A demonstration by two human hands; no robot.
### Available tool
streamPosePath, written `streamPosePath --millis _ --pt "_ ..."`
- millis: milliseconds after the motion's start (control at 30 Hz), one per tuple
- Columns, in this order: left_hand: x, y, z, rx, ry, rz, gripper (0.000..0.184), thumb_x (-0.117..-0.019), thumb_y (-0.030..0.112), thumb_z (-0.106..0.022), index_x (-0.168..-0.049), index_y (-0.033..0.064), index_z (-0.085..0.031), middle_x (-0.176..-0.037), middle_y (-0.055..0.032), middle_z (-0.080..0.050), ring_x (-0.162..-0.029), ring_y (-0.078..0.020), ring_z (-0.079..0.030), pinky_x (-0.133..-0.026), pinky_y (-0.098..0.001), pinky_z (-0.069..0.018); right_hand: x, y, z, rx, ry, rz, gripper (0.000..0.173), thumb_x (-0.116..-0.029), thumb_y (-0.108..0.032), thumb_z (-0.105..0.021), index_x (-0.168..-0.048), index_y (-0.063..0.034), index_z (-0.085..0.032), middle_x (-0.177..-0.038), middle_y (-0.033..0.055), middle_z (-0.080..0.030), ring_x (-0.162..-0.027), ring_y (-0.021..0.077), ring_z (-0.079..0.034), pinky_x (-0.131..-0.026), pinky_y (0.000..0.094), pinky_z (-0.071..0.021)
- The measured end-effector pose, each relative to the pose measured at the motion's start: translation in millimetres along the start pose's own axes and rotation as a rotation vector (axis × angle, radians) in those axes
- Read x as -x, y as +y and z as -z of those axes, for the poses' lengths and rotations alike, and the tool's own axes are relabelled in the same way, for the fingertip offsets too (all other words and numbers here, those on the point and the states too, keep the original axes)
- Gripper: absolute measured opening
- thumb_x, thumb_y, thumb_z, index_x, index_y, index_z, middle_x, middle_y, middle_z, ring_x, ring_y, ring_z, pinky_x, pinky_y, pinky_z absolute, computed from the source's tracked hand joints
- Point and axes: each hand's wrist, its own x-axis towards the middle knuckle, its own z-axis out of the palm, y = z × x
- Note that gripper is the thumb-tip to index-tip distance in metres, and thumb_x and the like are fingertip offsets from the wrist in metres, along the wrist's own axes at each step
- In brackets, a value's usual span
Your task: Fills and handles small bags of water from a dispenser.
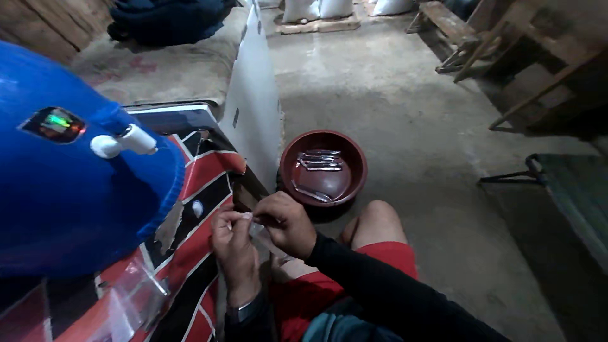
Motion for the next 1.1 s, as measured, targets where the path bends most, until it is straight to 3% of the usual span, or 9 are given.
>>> streamPosePath --millis 67,167,333,467,733,900,967,1000,1100 --pt "-1.4 -1.1 -2.3 -0.003 -0.014 -0.034 0.019 -0.0877 -0.003 -0.055 -0.104 0.007 -0.057 -0.112 -0.0045 -0.06 -0.101 -0.0158 -0.061 -0.083 -0.0324 -0.0563 -0.9 0.3 -2.3 0.009 0.008 0.003 0.01 -0.0946 -0.007 -0.068 -0.1 -0.0068 -0.077 -0.105 0.0036 -0.074 -0.108 0.0167 -0.067 -0.1 0.0356 -0.0553" --pt "1.1 -8.8 1.1 -0.026 -0.075 -0.085 0.019 -0.0926 0.0 -0.05 -0.098 0.0047 -0.068 -0.132 -0.0101 -0.057 -0.12 -0.0229 -0.056 -0.097 -0.0373 -0.0529 -3.5 2.9 -4.6 -0.02 0.053 -0.012 0.01 -0.0942 -0.006 -0.069 -0.1 -0.0068 -0.077 -0.106 0.0045 -0.074 -0.108 0.0171 -0.067 -0.099 0.0359 -0.0557" --pt "13.2 -14.1 -3.8 -0.074 -0.08 -0.053 0.024 -0.102 0.011 -0.046 -0.109 0.0027 -0.067 -0.132 -0.0077 -0.053 -0.12 -0.018 -0.054 -0.099 -0.0337 -0.0506 -7.8 4.8 -2.6 -0.153 0.045 -0.085 0.01 -0.0956 -0.004 -0.067 -0.1 -0.003 -0.076 -0.122 0.0092 -0.071 -0.116 0.0185 -0.066 -0.102 0.0376 -0.0557" --pt "18.4 -12.9 -12.4 -0.149 -0.031 -0.089 0.022 -0.0995 0.01 -0.043 -0.101 0.0041 -0.064 -0.121 -0.0058 -0.055 -0.114 -0.0161 -0.054 -0.097 -0.0313 -0.049 -9.5 4.2 -5.6 -0.315 0.031 -0.229 0.012 -0.0983 -0.008 -0.064 -0.099 0.0002 -0.073 -0.106 0.0102 -0.071 -0.105 0.0185 -0.065 -0.096 0.0361 -0.0554" --pt "29.5 -13.5 -31.2 -0.29 -0.029 -0.157 0.024 -0.0972 0.008 -0.04 -0.098 0.0012 -0.064 -0.123 -0.0085 -0.055 -0.12 -0.0172 -0.052 -0.105 -0.0305 -0.0432 -20.2 -0.8 -5.8 -0.284 0.178 -0.265 0.014 -0.0992 -0.002 -0.056 -0.099 0.0043 -0.068 -0.098 0.0129 -0.068 -0.098 0.0197 -0.066 -0.091 0.0366 -0.0559" --pt "20.4 -14.6 -62.3 -0.267 -0.2 -0.289 0.027 -0.1028 0.016 -0.046 -0.1 0.0035 -0.07 -0.123 -0.0085 -0.058 -0.121 -0.0169 -0.052 -0.108 -0.0337 -0.0414 -45.1 -11.3 37.3 -0.252 0.367 -0.221 0.01 -0.0977 0.001 -0.055 -0.101 0.0016 -0.064 -0.098 0.0096 -0.065 -0.085 0.0148 -0.064 -0.073 0.032 -0.0585" --pt "5.9 -16.7 -79.5 -0.248 -0.258 -0.304 0.026 -0.1026 0.023 -0.055 -0.107 0.0046 -0.072 -0.127 -0.008 -0.058 -0.122 -0.0173 -0.052 -0.108 -0.0359 -0.0429 -49.5 -12.7 61.4 -0.194 0.338 -0.179 0.01 -0.1002 -0.001 -0.054 -0.104 0.0019 -0.063 -0.101 0.0101 -0.064 -0.086 0.0148 -0.064 -0.073 0.0315 -0.0592" --pt "-0.4 -18.4 -84.4 -0.257 -0.291 -0.299 0.029 -0.1021 0.028 -0.058 -0.116 0.0068 -0.072 -0.133 -0.0079 -0.056 -0.125 -0.0187 -0.052 -0.108 -0.0376 -0.0447 -48.8 -10.5 73.2 -0.144 0.317 -0.164 0.011 -0.1013 -0.002 -0.053 -0.107 0.0016 -0.062 -0.103 0.0104 -0.063 -0.087 0.0149 -0.064 -0.073 0.0313 -0.0592" --pt "-7.9 -17.6 -83.0 -0.323 -0.334 -0.211 0.058 -0.1028 0.049 -0.056 -0.149 0.0147 -0.054 -0.156 -0.0107 -0.038 -0.137 -0.0235 -0.045 -0.107 -0.0381 -0.0491 -39.0 10.9 107.0 0.088 0.261 -0.209 0.014 -0.1043 -0.008 -0.053 -0.114 -0.0018 -0.061 -0.103 0.0094 -0.064 -0.081 0.014 -0.064 -0.067 0.0305 -0.0587"
